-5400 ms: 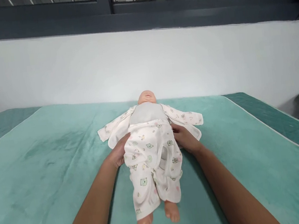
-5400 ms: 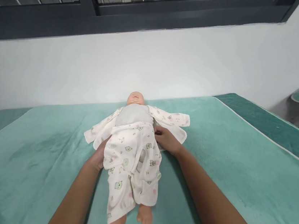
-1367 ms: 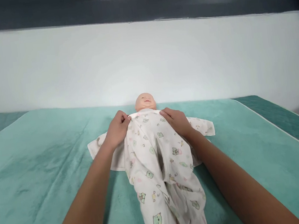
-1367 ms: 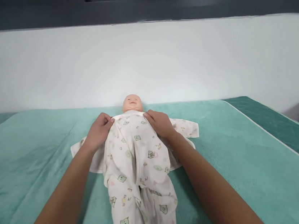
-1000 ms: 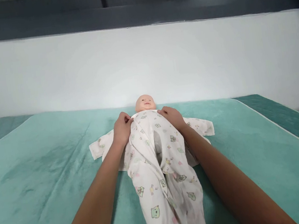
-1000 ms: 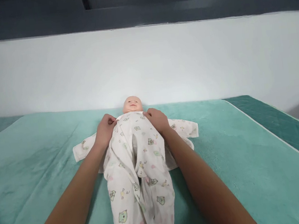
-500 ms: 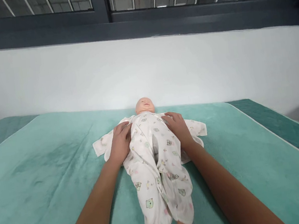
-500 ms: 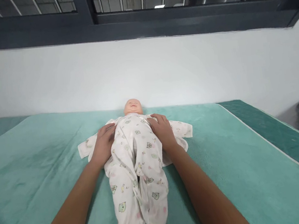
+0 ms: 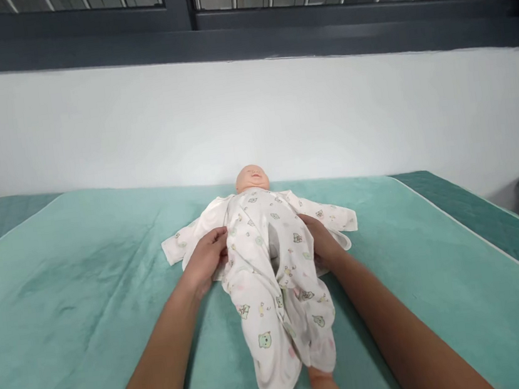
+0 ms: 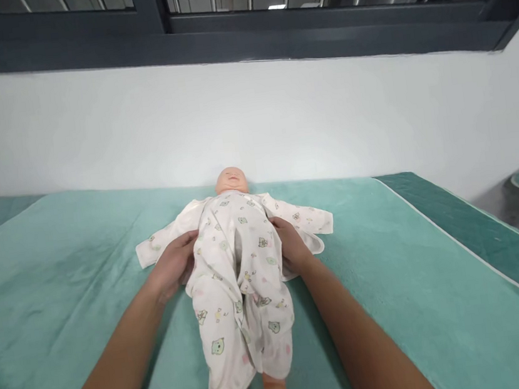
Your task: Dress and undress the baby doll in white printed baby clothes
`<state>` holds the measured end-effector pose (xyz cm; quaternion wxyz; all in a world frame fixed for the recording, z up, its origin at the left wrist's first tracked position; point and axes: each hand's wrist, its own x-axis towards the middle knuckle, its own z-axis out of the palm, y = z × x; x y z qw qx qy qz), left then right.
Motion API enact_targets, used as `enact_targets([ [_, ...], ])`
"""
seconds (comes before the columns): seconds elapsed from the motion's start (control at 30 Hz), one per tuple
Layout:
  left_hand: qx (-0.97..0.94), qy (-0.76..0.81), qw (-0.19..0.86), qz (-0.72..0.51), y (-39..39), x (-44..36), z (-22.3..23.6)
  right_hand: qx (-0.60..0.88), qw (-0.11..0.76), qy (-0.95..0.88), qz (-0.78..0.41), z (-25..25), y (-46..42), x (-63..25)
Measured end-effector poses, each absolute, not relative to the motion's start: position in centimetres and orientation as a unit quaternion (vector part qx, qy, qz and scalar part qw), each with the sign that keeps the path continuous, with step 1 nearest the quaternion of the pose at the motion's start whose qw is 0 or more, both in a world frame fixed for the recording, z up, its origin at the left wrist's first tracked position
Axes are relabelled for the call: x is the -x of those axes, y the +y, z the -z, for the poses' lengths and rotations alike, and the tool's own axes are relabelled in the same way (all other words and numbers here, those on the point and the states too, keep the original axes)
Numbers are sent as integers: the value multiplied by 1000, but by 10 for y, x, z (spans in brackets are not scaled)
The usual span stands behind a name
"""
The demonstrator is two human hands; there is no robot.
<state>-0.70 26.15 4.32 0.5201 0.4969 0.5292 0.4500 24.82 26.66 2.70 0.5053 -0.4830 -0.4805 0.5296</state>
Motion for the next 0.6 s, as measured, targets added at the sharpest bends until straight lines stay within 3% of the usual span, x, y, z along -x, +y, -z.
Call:
enact_targets([
  [0.2,-419,473,629,-452,259,4,-43,409,530,-391,-631,-37,249,-243],
  [0.6,-422,461,637,-451,251,5,-53,385,481,-436,-656,-33,247,-251],
])
